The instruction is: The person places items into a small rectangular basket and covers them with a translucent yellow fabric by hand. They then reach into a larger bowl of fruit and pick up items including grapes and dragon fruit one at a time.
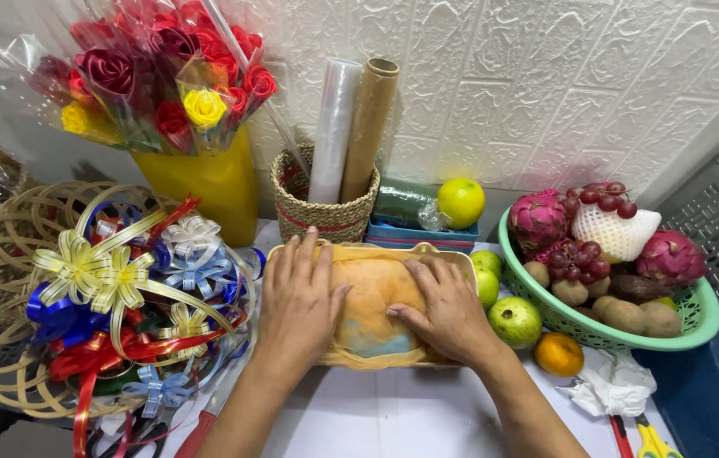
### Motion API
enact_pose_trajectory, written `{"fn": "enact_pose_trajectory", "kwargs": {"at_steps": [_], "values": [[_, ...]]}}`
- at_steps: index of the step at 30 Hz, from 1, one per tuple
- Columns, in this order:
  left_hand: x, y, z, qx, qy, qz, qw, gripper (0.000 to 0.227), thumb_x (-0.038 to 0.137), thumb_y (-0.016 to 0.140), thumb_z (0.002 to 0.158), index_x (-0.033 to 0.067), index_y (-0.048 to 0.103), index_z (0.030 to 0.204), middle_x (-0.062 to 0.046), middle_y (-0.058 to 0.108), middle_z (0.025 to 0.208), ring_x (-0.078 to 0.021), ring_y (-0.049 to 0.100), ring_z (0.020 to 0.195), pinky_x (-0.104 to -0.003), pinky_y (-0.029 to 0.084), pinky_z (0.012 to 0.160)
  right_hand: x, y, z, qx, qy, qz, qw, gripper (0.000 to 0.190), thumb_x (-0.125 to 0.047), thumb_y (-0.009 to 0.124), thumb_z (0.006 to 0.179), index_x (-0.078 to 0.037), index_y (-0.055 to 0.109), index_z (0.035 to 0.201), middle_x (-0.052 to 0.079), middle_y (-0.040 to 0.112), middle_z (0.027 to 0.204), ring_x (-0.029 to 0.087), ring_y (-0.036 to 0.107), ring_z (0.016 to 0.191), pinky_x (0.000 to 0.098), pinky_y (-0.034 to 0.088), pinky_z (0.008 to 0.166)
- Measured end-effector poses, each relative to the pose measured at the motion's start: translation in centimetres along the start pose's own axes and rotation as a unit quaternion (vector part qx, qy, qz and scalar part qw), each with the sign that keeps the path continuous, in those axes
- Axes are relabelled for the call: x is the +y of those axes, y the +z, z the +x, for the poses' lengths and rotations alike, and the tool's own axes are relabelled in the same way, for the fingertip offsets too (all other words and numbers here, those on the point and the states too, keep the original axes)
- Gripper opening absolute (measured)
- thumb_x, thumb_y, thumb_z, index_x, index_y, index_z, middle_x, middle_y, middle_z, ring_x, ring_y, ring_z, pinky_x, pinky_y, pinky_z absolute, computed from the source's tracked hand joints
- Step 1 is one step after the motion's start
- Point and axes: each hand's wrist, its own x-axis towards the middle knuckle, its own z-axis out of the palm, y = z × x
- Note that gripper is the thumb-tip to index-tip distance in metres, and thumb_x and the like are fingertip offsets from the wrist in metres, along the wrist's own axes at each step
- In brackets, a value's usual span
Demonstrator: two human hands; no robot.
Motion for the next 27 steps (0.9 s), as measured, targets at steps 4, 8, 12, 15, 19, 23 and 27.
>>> {"fn": "enact_pose_trajectory", "kwargs": {"at_steps": [4, 8, 12, 15, 19, 23, 27], "values": [[-1.4, 3.6, -0.2, -0.080, 0.055, -0.047, 0.994, 0.059, 0.044, 0.050, 0.103, 0.0009, 0.053, 0.143, -0.022, 0.059, 0.136, -0.0395, 0.052, 0.135, -0.061, 0.032, 0.114, -0.3, -0.5, 0.0, -0.006, 0.007, -0.002, 1.000, 0.077, -0.067, 0.058, 0.091, -0.024, 0.042, 0.153, 0.012, 0.054, 0.131, 0.039, 0.055, 0.126, 0.0574, 0.052, 0.094], [-2.3, 4.5, -0.5, -0.108, 0.039, -0.054, 0.992, 0.059, 0.050, 0.043, 0.105, 0.0069, 0.052, 0.144, -0.017, 0.063, 0.130, -0.0332, 0.056, 0.131, -0.054, 0.035, 0.113, -0.9, -1.2, 0.2, -0.028, 0.015, -0.008, 0.999, 0.078, -0.067, 0.058, 0.090, -0.026, 0.040, 0.155, 0.011, 0.055, 0.128, 0.038, 0.055, 0.125, 0.0573, 0.052, 0.095], [-2.2, 3.0, 0.8, -0.188, 0.007, -0.066, 0.980, 0.063, 0.057, 0.043, 0.101, 0.0109, 0.055, 0.142, -0.014, 0.063, 0.130, -0.0323, 0.057, 0.131, -0.050, 0.038, 0.111, -0.8, -1.4, 0.6, -0.055, 0.025, -0.013, 0.998, 0.075, -0.069, 0.057, 0.090, -0.030, 0.044, 0.153, 0.008, 0.056, 0.125, 0.036, 0.055, 0.123, 0.0566, 0.051, 0.095], [-2.3, 2.8, 2.0, -0.238, -0.044, -0.094, 0.966, 0.062, 0.061, 0.047, 0.097, 0.0154, 0.061, 0.137, -0.012, 0.063, 0.129, -0.0334, 0.056, 0.132, -0.053, 0.037, 0.111, -1.3, -2.1, 0.8, -0.071, 0.041, -0.003, 0.997, 0.072, -0.069, 0.057, 0.091, -0.025, 0.049, 0.148, 0.010, 0.056, 0.123, 0.036, 0.055, 0.123, 0.0563, 0.049, 0.098], [-2.9, 3.1, 1.9, -0.223, -0.053, -0.127, 0.965, 0.059, 0.060, 0.047, 0.097, 0.0157, 0.066, 0.132, -0.011, 0.065, 0.122, -0.0333, 0.060, 0.125, -0.054, 0.039, 0.111, -1.2, -2.6, 1.3, -0.070, 0.052, 0.014, 0.996, 0.073, -0.069, 0.059, 0.090, -0.020, 0.053, 0.144, 0.011, 0.057, 0.123, 0.036, 0.057, 0.123, 0.0558, 0.048, 0.100], [-3.3, 4.0, 0.9, -0.197, -0.045, -0.132, 0.970, 0.056, 0.060, 0.047, 0.097, 0.0177, 0.068, 0.128, -0.009, 0.065, 0.114, -0.0320, 0.062, 0.122, -0.053, 0.040, 0.109, -0.5, -2.0, 0.3, -0.028, 0.024, 0.045, 0.998, 0.079, -0.063, 0.063, 0.088, -0.018, 0.045, 0.149, 0.017, 0.055, 0.127, 0.044, 0.055, 0.125, 0.0592, 0.047, 0.101], [-3.0, 4.1, 1.2, -0.172, -0.029, -0.124, 0.977, 0.055, 0.059, 0.046, 0.099, 0.0167, 0.068, 0.127, -0.009, 0.066, 0.112, -0.0307, 0.063, 0.120, -0.052, 0.040, 0.109, 0.4, -1.6, -0.8, 0.053, -0.051, -0.031, 0.997, 0.108, -0.092, 0.046, 0.076, -0.024, 0.037, 0.159, 0.015, 0.046, 0.144, 0.041, 0.049, 0.132, 0.0556, 0.043, 0.104]]}}
